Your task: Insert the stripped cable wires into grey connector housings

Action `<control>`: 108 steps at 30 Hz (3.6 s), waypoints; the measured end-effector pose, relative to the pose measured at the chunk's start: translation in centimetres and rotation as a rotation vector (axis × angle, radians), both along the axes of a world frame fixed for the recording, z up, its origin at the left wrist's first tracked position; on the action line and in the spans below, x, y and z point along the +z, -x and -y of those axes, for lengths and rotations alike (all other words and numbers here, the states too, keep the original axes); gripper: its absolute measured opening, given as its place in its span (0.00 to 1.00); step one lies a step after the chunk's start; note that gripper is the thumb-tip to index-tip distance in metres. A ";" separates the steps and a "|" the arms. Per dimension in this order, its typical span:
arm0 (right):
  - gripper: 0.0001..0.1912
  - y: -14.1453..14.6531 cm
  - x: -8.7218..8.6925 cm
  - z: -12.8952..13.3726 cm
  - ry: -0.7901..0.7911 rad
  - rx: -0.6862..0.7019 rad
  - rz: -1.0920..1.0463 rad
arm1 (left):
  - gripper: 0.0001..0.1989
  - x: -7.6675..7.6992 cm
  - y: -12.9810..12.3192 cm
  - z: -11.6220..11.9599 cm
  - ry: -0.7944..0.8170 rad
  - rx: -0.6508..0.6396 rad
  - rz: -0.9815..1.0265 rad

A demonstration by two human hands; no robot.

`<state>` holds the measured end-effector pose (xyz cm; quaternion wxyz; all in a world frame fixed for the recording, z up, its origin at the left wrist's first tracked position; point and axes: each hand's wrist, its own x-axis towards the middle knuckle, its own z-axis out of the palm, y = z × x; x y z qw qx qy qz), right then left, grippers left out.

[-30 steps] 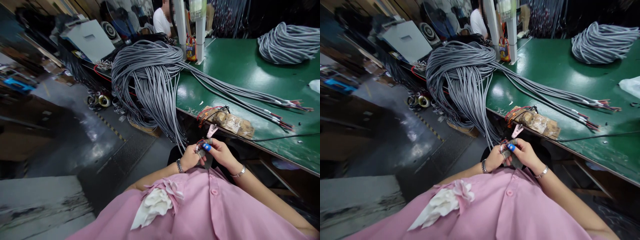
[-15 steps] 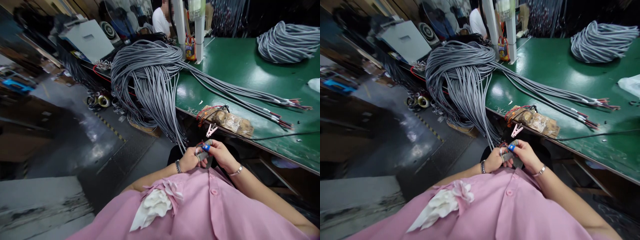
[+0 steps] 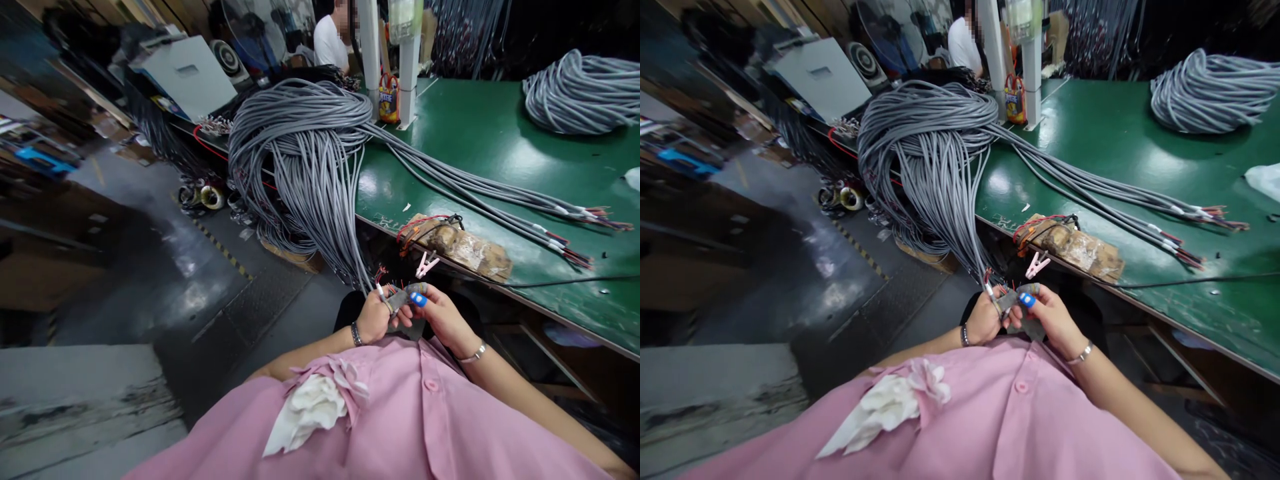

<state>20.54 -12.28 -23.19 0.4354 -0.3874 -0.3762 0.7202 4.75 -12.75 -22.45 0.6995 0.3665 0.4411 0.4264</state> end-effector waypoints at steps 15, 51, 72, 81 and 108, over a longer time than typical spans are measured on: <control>0.23 -2.2 -0.4 -3.7 0.179 -0.131 -0.226 | 0.16 2.4 0.3 -1.0 -0.028 0.021 0.125; 0.18 -0.4 1.6 -4.1 0.118 -0.162 -0.212 | 0.18 3.3 -2.1 -0.5 0.006 0.094 0.071; 0.23 0.9 1.3 -5.2 0.203 -0.238 -0.340 | 0.19 2.4 -2.3 -1.2 0.053 0.068 0.056; 0.27 0.0 1.2 -4.4 0.175 -0.097 -0.352 | 0.18 2.8 -1.8 -0.1 -0.041 0.110 0.031; 0.18 1.3 1.0 -5.1 0.156 -0.353 -0.393 | 0.17 1.6 -2.6 -1.0 -0.185 0.179 -0.152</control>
